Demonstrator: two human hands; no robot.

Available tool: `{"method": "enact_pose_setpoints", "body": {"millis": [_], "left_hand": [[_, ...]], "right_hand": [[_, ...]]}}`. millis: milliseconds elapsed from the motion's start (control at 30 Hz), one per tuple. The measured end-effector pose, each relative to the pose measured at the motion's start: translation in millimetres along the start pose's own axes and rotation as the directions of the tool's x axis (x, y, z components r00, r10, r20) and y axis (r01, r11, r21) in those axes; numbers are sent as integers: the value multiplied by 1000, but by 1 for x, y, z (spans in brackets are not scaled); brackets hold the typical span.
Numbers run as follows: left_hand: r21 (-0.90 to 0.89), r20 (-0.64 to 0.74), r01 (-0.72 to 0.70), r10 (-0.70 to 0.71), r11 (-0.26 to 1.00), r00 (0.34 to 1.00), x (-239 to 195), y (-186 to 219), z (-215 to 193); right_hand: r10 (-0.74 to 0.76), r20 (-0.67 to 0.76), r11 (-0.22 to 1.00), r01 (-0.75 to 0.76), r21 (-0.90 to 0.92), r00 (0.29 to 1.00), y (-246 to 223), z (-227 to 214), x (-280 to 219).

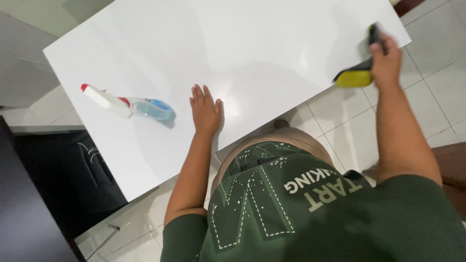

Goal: The person cleans a table by spraying it with a spray bottle and wiping the top surface, edges, and side panels with a sponge.

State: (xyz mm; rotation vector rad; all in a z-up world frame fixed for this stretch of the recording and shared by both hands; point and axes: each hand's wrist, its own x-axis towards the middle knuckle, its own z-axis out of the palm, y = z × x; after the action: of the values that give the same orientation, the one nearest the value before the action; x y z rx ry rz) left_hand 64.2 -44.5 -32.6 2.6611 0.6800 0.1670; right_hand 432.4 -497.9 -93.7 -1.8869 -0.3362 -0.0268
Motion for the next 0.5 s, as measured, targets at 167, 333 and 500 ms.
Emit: {"method": "enact_pose_setpoints", "body": {"millis": [167, 333, 500], "left_hand": [[84, -71, 36, -30, 996, 997, -2, 13, 6], [89, -42, 81, -78, 993, 996, 3, 18, 2], [10, -101, 68, -67, 998, 993, 3, 12, 7]], "right_hand": [[-204, 156, 612, 250, -750, 967, 21, 2, 51], [-300, 339, 607, 453, -653, 892, -47, 137, 30], [-280, 742, 740, 629, -237, 610, -176, 269, -86]]}}
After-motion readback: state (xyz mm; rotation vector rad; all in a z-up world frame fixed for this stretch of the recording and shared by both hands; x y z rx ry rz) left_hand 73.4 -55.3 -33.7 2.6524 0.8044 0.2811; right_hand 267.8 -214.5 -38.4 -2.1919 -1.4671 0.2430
